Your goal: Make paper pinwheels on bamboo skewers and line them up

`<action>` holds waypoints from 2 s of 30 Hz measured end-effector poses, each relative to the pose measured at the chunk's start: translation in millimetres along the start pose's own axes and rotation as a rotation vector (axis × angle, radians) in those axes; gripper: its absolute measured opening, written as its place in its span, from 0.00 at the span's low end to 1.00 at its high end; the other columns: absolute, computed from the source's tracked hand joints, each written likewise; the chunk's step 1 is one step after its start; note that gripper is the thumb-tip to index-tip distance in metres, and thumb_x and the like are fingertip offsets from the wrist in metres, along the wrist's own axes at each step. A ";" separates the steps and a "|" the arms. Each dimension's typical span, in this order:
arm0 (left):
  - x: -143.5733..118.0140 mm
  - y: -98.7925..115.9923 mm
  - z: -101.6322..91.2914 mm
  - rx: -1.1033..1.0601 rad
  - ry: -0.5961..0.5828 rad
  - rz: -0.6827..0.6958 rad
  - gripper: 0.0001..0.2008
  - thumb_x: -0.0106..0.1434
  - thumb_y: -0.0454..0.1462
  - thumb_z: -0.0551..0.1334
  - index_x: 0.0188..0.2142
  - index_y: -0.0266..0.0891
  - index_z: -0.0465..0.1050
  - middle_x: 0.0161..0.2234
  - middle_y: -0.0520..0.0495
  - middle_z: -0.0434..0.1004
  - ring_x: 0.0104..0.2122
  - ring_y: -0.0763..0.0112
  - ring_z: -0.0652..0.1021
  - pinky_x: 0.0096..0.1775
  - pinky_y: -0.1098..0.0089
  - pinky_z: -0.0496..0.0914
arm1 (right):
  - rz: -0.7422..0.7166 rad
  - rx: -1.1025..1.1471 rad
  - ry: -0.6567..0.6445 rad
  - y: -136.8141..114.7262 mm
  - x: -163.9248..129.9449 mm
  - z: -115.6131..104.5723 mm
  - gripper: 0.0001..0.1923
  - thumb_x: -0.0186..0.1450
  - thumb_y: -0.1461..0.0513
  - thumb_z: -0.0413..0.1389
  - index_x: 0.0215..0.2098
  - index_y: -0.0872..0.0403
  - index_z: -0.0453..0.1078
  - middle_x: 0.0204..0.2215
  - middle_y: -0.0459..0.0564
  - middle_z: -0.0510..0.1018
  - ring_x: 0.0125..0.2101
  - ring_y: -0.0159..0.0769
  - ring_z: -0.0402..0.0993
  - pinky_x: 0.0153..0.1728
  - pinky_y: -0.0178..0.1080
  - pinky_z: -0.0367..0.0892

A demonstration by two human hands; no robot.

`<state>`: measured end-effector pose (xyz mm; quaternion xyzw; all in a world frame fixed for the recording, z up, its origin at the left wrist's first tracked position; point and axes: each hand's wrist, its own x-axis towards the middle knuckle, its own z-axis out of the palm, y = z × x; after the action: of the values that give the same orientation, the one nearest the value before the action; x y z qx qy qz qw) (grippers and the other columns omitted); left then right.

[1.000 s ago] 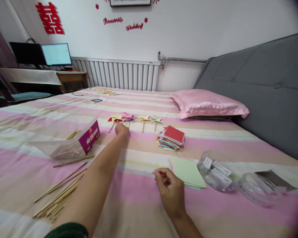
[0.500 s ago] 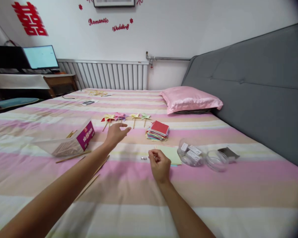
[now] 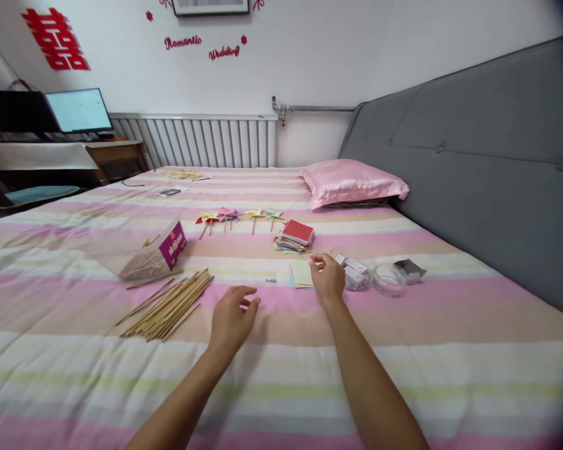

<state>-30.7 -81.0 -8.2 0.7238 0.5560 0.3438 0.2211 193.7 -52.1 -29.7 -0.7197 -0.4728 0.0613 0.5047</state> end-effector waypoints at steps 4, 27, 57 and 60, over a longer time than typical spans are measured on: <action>0.7 -7.2 25.0 0.224 -0.087 0.102 0.14 0.58 0.36 0.55 0.41 0.35 0.74 0.44 0.39 0.73 0.39 0.62 0.76 0.41 0.63 0.70 | -0.032 -0.066 -0.174 13.1 9.1 -7.7 0.11 0.54 0.64 0.56 0.36 0.53 0.74 0.33 0.49 0.80 0.33 0.37 0.76 0.36 0.36 0.67; -12.4 -21.1 41.3 0.394 -0.128 0.386 0.12 0.62 0.33 0.52 0.39 0.33 0.73 0.38 0.40 0.74 0.41 0.59 0.71 0.44 0.59 0.68 | -0.109 -0.222 -0.528 20.0 9.9 -3.0 0.17 0.53 0.62 0.58 0.42 0.56 0.75 0.43 0.55 0.78 0.45 0.44 0.73 0.46 0.41 0.65; -10.7 -23.4 29.2 0.349 0.147 0.163 0.14 0.62 0.33 0.49 0.46 0.33 0.65 0.50 0.33 0.67 0.48 0.54 0.71 0.46 0.55 0.68 | -0.376 0.213 -0.782 -43.5 -32.2 1.2 0.06 0.58 0.63 0.55 0.27 0.53 0.74 0.26 0.46 0.79 0.28 0.32 0.74 0.29 0.32 0.66; -3.9 -23.9 20.6 0.286 0.169 0.098 0.14 0.63 0.33 0.47 0.44 0.33 0.67 0.49 0.33 0.67 0.50 0.55 0.70 0.47 0.55 0.68 | -0.369 0.210 -0.992 -45.7 -43.6 9.1 0.04 0.56 0.62 0.58 0.29 0.53 0.75 0.27 0.45 0.80 0.29 0.32 0.75 0.30 0.31 0.66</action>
<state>-31.6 -76.6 -39.7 0.7425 0.5799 0.3314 0.0512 136.5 -76.5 -15.3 -0.4550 -0.7644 0.3510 0.2922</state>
